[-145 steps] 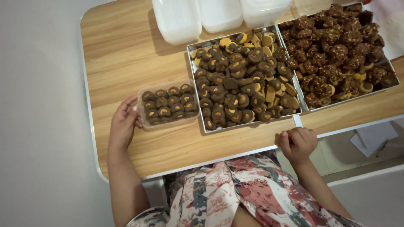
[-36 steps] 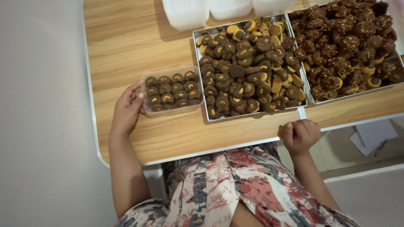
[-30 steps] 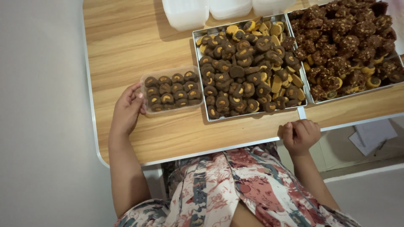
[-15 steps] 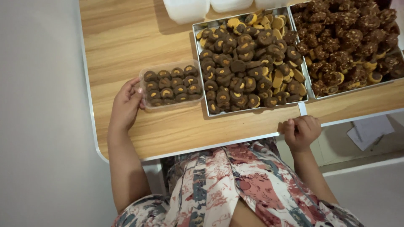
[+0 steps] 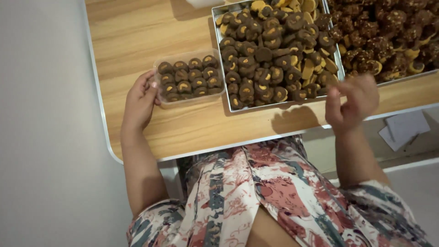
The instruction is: Transferring cookies from a large metal tray into a smaller plastic container for packaging.
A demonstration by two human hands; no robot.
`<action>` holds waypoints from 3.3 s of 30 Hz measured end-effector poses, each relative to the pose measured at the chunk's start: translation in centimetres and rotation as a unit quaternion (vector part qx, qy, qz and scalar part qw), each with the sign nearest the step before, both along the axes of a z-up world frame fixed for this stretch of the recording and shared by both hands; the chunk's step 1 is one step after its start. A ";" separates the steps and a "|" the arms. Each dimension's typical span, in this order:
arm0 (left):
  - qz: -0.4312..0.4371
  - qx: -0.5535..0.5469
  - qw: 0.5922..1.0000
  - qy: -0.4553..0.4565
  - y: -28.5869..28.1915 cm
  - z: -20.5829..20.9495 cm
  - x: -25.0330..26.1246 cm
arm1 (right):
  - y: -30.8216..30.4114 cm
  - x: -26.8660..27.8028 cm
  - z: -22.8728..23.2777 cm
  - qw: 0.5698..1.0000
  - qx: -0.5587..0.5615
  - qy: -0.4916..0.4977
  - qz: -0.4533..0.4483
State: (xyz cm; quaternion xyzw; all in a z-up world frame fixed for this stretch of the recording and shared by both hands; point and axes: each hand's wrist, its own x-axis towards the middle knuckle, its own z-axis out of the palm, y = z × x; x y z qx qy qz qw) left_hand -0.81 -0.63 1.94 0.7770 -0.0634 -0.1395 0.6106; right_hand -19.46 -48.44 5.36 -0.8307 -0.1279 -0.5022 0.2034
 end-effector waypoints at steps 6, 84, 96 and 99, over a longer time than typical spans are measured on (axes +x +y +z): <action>0.004 0.002 1.000 0.007 0.1 0.4 -0.3 | 1.3 6.8 5.2 0.991 -0.053 0.113 0.036; -0.016 0.029 0.999 -0.011 -0.2 2.1 -0.9 | 23.0 25.8 -1.1 0.834 -0.173 0.478 0.215; -0.024 0.056 0.998 0.004 -0.5 3.7 -1.3 | 23.6 25.8 -1.6 0.841 -0.121 0.486 0.204; -0.024 0.043 0.999 -0.003 -0.4 3.3 -1.3 | 23.2 25.9 -2.5 0.858 -0.116 0.456 0.205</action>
